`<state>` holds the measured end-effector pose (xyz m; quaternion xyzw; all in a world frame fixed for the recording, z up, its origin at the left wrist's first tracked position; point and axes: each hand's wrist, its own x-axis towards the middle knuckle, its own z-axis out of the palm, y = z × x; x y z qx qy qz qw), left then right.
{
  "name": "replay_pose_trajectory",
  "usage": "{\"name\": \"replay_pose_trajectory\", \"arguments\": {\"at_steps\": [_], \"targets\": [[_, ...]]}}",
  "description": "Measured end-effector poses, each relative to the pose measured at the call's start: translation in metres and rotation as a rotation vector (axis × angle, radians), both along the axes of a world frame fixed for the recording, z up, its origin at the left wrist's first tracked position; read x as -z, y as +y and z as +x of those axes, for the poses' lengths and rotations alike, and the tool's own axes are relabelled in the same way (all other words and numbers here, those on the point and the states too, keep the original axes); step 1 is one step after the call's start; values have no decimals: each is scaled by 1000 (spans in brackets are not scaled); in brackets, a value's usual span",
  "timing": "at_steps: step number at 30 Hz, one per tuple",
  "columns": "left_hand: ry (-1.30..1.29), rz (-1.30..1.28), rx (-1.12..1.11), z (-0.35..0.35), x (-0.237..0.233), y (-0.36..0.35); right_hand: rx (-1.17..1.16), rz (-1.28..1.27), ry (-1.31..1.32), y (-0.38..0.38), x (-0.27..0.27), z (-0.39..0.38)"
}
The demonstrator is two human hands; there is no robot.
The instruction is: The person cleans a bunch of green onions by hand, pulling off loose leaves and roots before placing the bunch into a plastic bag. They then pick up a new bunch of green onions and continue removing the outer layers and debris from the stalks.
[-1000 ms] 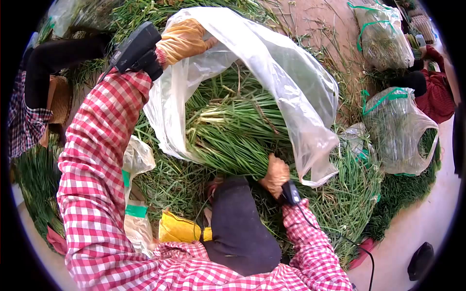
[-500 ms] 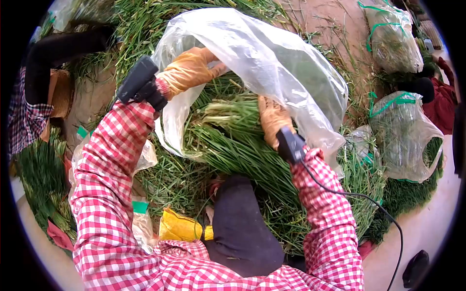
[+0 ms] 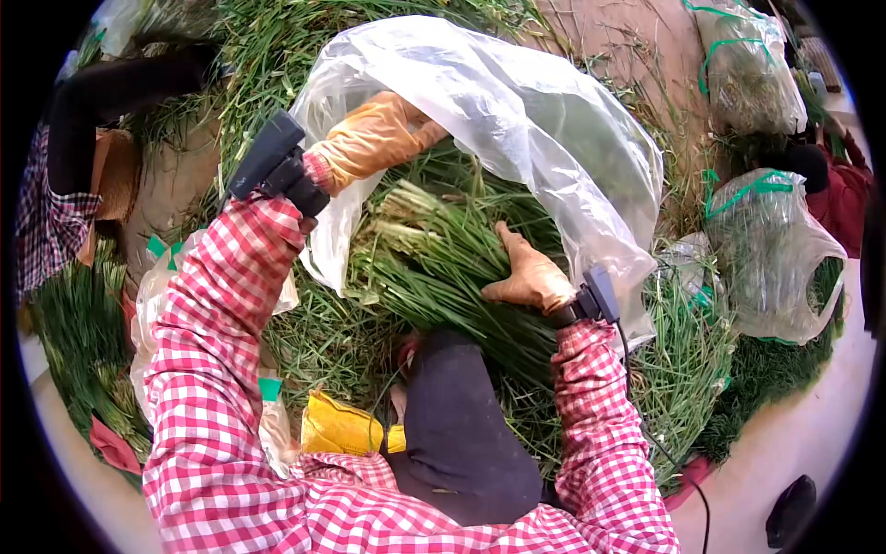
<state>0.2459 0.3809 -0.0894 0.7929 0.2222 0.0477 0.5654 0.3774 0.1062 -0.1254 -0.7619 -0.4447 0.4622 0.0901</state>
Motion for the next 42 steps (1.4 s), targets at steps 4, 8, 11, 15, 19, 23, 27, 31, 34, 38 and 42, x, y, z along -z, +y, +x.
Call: {"name": "replay_pose_trajectory", "arguments": {"at_steps": [4,8,11,15,19,23,27,31,34,38,42], "targets": [[16,-3,23,-1,3,-19,29,-215,-38,7,-17,-14],[105,40,-50,-17,-22,-20,116,-97,109,-6,-69,-27],[64,-103,-193,-43,-55,-40,325,53,469,-36,-56,-16],[-332,-264,-542,-81,-57,-79,614,0,687,-33,-49,15],[-507,-817,-662,-88,-41,-137,518,56,658,-32,-51,15],[-550,-386,-189,-91,67,-168,188,198,251,-39,-49,-14],[-513,-901,-401,-68,22,-185,-73,153,-125,-46,-54,-23],[-306,-259,-133,-76,14,-192,-31,-127,-13,-40,-148,3],[-290,-32,78,-58,-11,-197,-25,423,-20,-34,-188,-7],[-404,-272,62,-29,-47,-196,175,546,-145,-8,-173,-45],[-442,-134,-22,-22,-57,-178,683,715,304,-12,-146,-20]]}}
